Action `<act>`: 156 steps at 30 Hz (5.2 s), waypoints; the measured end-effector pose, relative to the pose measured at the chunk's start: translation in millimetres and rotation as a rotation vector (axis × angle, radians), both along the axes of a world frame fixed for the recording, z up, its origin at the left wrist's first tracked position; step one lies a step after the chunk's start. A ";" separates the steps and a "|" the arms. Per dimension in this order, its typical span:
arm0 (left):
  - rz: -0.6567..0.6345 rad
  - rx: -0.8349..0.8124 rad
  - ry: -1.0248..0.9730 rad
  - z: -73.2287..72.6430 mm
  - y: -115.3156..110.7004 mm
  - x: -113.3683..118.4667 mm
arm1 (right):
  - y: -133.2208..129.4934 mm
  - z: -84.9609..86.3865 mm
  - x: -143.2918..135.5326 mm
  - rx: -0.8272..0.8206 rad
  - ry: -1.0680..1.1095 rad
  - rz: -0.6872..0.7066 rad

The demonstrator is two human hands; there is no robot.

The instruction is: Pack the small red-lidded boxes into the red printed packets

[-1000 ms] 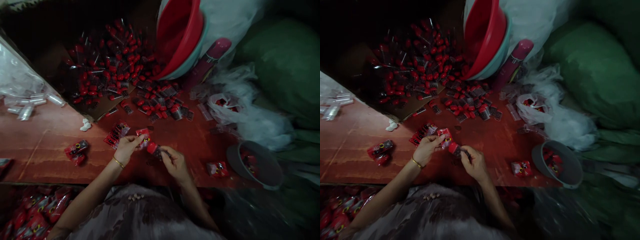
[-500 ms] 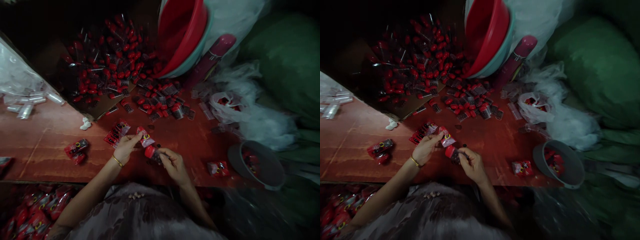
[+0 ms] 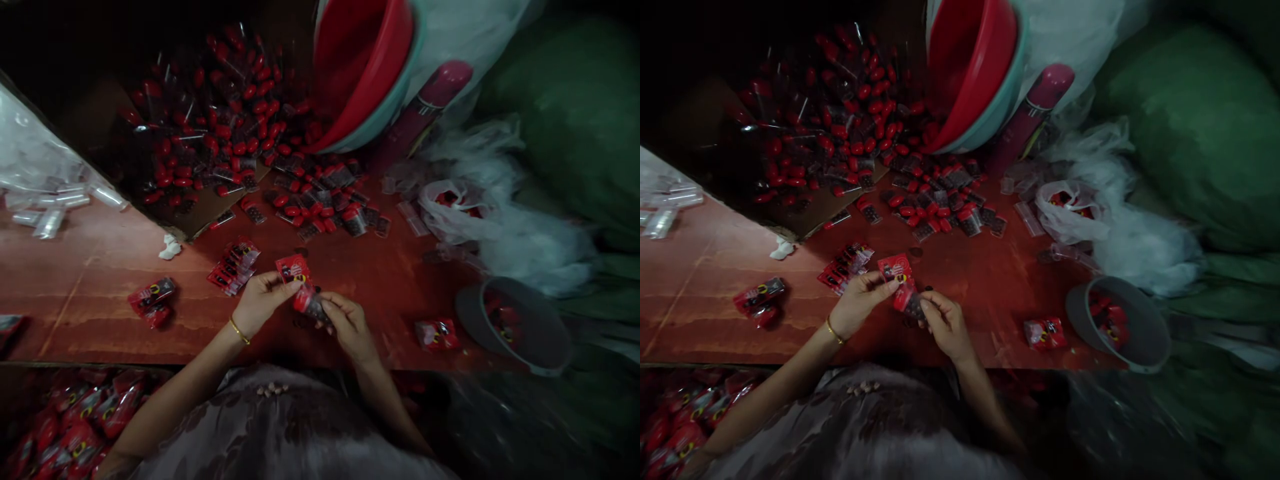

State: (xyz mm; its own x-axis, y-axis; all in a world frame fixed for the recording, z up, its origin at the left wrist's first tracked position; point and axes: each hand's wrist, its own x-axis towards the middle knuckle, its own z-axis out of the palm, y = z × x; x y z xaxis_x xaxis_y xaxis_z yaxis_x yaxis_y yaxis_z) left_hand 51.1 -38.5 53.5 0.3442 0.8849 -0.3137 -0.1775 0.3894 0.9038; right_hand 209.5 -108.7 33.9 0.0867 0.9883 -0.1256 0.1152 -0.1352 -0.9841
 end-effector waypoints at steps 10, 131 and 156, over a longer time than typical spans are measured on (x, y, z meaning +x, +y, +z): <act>0.195 -0.181 -0.083 -7.3 -9.5 13.1 | 1.2 -4.3 -16.9 0.065 -0.116 -0.163; 0.355 -0.286 -0.154 -9.9 37.4 5.1 | 49.1 -8.3 3.1 0.048 -1.042 -0.396; 0.247 -0.182 0.084 -4.3 24.9 7.1 | 0.9 1.6 0.5 0.148 -0.309 -0.039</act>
